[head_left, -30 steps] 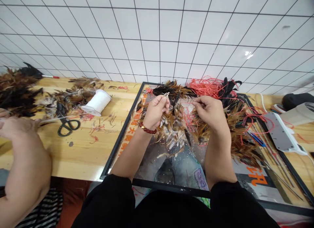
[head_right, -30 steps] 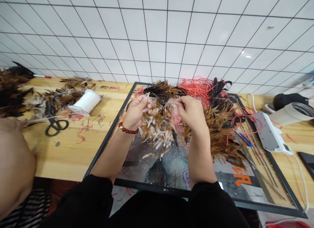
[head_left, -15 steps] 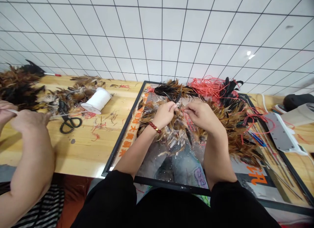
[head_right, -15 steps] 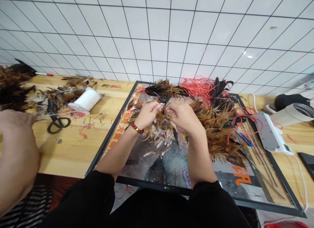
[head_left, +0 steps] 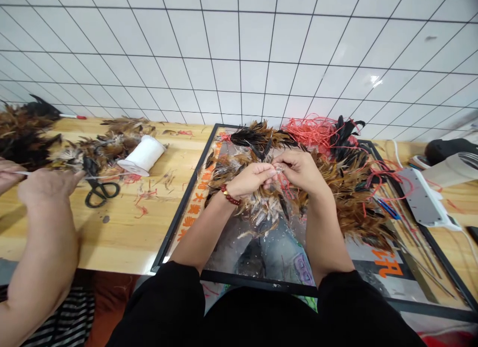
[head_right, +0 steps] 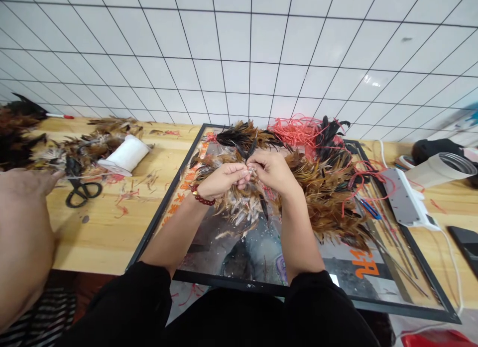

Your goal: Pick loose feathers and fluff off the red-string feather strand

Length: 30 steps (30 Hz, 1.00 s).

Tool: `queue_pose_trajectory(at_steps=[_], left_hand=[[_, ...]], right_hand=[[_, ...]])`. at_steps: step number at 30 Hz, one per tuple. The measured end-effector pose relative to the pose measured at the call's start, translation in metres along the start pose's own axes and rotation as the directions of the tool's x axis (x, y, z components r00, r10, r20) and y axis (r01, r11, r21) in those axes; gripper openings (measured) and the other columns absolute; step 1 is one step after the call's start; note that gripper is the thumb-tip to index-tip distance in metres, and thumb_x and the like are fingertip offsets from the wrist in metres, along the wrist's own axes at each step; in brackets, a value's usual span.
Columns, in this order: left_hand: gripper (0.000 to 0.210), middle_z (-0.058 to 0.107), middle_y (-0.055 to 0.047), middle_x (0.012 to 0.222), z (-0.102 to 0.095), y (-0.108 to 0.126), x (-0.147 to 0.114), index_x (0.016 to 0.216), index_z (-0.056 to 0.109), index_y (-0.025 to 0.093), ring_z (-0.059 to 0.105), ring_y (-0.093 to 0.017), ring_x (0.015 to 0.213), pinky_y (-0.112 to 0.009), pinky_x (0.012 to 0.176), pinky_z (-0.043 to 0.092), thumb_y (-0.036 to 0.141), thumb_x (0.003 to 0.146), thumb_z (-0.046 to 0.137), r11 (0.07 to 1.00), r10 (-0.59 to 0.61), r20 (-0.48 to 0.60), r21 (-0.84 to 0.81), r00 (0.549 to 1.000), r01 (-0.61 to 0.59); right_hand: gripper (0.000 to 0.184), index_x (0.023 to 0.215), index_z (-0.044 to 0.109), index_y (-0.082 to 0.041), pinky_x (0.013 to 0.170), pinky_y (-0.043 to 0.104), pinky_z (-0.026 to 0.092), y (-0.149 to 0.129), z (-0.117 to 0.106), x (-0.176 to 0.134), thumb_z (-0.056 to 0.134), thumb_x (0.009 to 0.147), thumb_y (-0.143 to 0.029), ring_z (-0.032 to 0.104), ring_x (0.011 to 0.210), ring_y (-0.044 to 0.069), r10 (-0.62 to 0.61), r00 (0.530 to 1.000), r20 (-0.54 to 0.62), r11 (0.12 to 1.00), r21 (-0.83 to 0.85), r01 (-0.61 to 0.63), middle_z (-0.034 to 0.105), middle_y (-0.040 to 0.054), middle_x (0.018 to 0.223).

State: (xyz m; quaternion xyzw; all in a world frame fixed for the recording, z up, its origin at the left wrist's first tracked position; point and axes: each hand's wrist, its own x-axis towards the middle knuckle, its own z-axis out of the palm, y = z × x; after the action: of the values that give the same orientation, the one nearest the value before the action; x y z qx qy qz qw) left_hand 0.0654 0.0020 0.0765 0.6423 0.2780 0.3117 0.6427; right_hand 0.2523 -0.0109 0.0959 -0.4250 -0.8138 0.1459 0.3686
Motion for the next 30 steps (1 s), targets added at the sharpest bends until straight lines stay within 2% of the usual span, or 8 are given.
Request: queue_pose_trajectory(at_steps=[2,6,10,14,17,21,26,30], left_hand=[[0.025,0.047,0.003,0.059,0.003,-0.003,0.003,0.073,0.058,0.016,0.042,-0.009,0.052,-0.024,0.057,0.035,0.03,0.092,0.051,0.998,0.049,-0.175,0.058,0.983,-0.04],[0.023,0.054,0.001,0.062,0.0,-0.008,0.007,0.072,0.058,0.018,0.049,-0.013,0.062,-0.026,0.065,0.038,0.024,0.092,0.05,0.853,0.278,-0.409,0.521,0.869,-0.027],[0.02,0.063,-0.005,0.074,-0.006,-0.008,0.004,0.074,0.058,0.018,0.057,-0.019,0.074,-0.03,0.074,0.042,0.013,0.088,0.046,0.597,0.377,-0.198,0.799,0.905,-0.074],[0.023,0.063,-0.004,0.073,-0.004,0.001,-0.003,0.075,0.06,0.019,0.057,-0.016,0.072,-0.028,0.073,0.043,0.023,0.093,0.046,0.625,0.385,0.103,0.703,0.917,-0.341],[0.027,0.059,0.0,0.067,-0.001,0.003,-0.003,0.078,0.061,0.019,0.053,-0.013,0.063,-0.026,0.066,0.041,0.031,0.096,0.045,0.772,0.416,-0.083,0.56,0.906,-0.303],[0.023,0.061,-0.001,0.068,-0.002,-0.006,0.003,0.076,0.061,0.018,0.054,-0.014,0.064,-0.027,0.066,0.041,0.025,0.093,0.048,0.798,0.391,-0.33,0.587,0.86,-0.138],[0.019,0.062,-0.007,0.076,-0.004,-0.006,0.002,0.073,0.056,0.019,0.057,-0.019,0.076,-0.031,0.072,0.041,0.01,0.086,0.044,0.513,0.481,-0.077,0.833,0.873,-0.209],[0.023,0.052,-0.002,0.066,0.0,0.003,-0.004,0.068,0.049,0.02,0.049,-0.016,0.066,-0.03,0.065,0.036,0.021,0.091,0.048,0.509,0.489,0.086,0.78,0.868,-0.364]], right_hand=[[0.024,0.077,0.072,-0.018,0.07,0.028,0.041,-0.003,0.004,0.001,0.051,0.087,-0.015,0.061,0.07,0.016,0.04,0.999,0.015,0.995,-0.092,-0.038,0.07,0.0051,0.073],[0.023,0.077,0.071,-0.017,0.067,0.028,0.037,-0.021,0.007,0.0,0.051,0.088,-0.017,0.06,0.069,0.018,0.115,0.987,0.109,0.966,-0.245,-0.086,0.07,0.0059,0.073],[0.021,0.084,0.071,-0.018,0.067,0.03,0.038,-0.031,0.002,-0.004,0.051,0.09,-0.017,0.062,0.075,0.02,0.067,0.994,0.087,0.942,-0.335,-0.034,0.072,0.0079,0.082],[0.02,0.085,0.07,-0.019,0.072,0.028,0.043,-0.018,-0.008,-0.005,0.051,0.089,-0.016,0.065,0.08,0.018,-0.014,0.997,-0.077,0.985,-0.172,0.001,0.072,0.0059,0.085],[0.019,0.081,0.07,-0.02,0.069,0.027,0.042,-0.014,-0.008,-0.004,0.052,0.088,-0.016,0.064,0.073,0.017,0.013,0.999,-0.048,0.995,-0.102,-0.018,0.071,0.0033,0.077],[0.02,0.078,0.071,-0.018,0.062,0.03,0.034,-0.032,0.003,-0.004,0.052,0.086,-0.015,0.063,0.069,0.02,0.079,0.995,0.064,0.926,-0.375,-0.05,0.072,0.006,0.072],[0.02,0.081,0.07,-0.018,0.063,0.032,0.035,-0.043,0.003,-0.006,0.052,0.089,-0.019,0.065,0.073,0.022,0.058,0.998,0.006,0.868,-0.494,-0.048,0.073,0.0081,0.078],[0.017,0.083,0.07,-0.02,0.071,0.031,0.043,-0.035,-0.009,-0.01,0.055,0.09,-0.018,0.067,0.079,0.02,-0.018,0.998,-0.055,0.932,-0.362,-0.003,0.074,0.005,0.082]])
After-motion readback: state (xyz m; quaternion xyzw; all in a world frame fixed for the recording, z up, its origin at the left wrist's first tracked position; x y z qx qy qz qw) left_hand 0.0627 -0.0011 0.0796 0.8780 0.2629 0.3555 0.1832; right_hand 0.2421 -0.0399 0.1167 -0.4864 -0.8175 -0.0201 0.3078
